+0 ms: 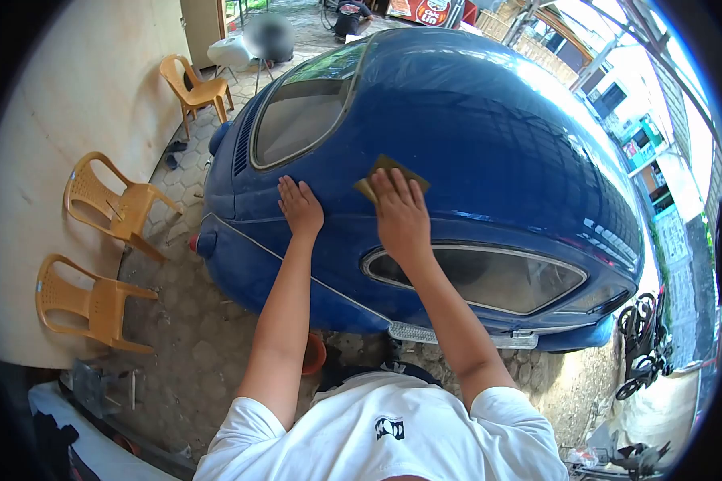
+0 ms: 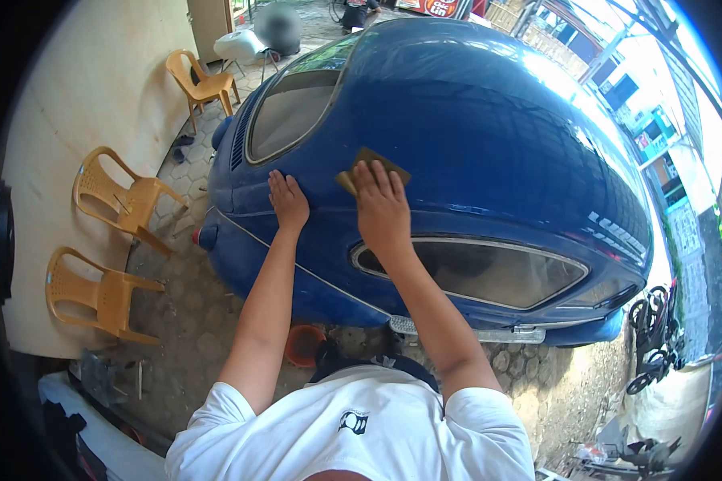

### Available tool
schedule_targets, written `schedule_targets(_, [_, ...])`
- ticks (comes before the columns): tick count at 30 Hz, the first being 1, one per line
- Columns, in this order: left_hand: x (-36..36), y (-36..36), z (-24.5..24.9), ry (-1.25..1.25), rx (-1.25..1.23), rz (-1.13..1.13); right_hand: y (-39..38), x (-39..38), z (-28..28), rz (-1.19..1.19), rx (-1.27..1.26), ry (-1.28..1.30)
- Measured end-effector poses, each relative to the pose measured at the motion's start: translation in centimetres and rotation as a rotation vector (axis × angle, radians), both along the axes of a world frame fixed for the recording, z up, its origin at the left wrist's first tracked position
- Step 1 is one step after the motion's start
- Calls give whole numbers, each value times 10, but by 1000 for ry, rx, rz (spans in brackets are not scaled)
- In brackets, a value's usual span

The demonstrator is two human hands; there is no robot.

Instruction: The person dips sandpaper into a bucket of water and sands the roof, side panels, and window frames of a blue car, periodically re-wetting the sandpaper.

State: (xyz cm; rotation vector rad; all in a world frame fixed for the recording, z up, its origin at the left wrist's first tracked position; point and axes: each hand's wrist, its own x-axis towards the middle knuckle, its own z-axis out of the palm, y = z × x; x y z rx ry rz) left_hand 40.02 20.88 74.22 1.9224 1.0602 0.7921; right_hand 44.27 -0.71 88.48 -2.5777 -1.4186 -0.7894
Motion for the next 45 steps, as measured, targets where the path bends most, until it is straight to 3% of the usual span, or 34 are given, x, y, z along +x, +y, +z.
schedule_targets(6, [3, -9, 6, 77, -43, 1, -115, 40, 41, -575, 361, -111])
schedule_targets(7, [7, -24, 18, 9, 59, -12, -121, 43, 45, -624, 404, -140])
schedule_targets(10, [18, -96, 61, -166, 311, -106, -85, 28, 40, -469, 281, -132])
schedule_targets(12, [21, -132, 96, -250, 420, -224, -60, 9, 19, -121, 140, -30])
schedule_targets(15, [27, -156, 104, -240, 542, -301, -88, 14, 21, -93, 288, 28])
schedule_targets(20, [20, -187, 107, -237, 598, -354, -203, 72, 50, -603, 544, -163])
schedule_targets(23, [24, -218, 121, -262, 642, -431, -238, 87, 51, -685, 646, -164])
schedule_targets(25, [29, -243, 130, -292, 659, -495, -222, 78, 47, -597, 620, -162])
schedule_targets(27, [36, -268, 136, -325, 659, -548, -214, 61, 37, -302, 473, -98])
schedule_targets(31, [53, -316, 144, -448, 722, -621, -271, 70, 40, -48, 437, -52])
schedule_targets(38, [96, -415, 157, -488, 835, -373, -452, 154, 53, -154, 639, -259])
schedule_targets(41, [118, -463, 172, -478, 918, -451, -493, 183, 39, -162, 776, -287])
schedule_targets(44, [138, -509, 183, -518, 887, -494, -463, 173, 44, -112, 926, -208])
schedule_targets(45, [145, -521, 186, -533, 866, -524, -451, 166, 46, 0, 865, -125])
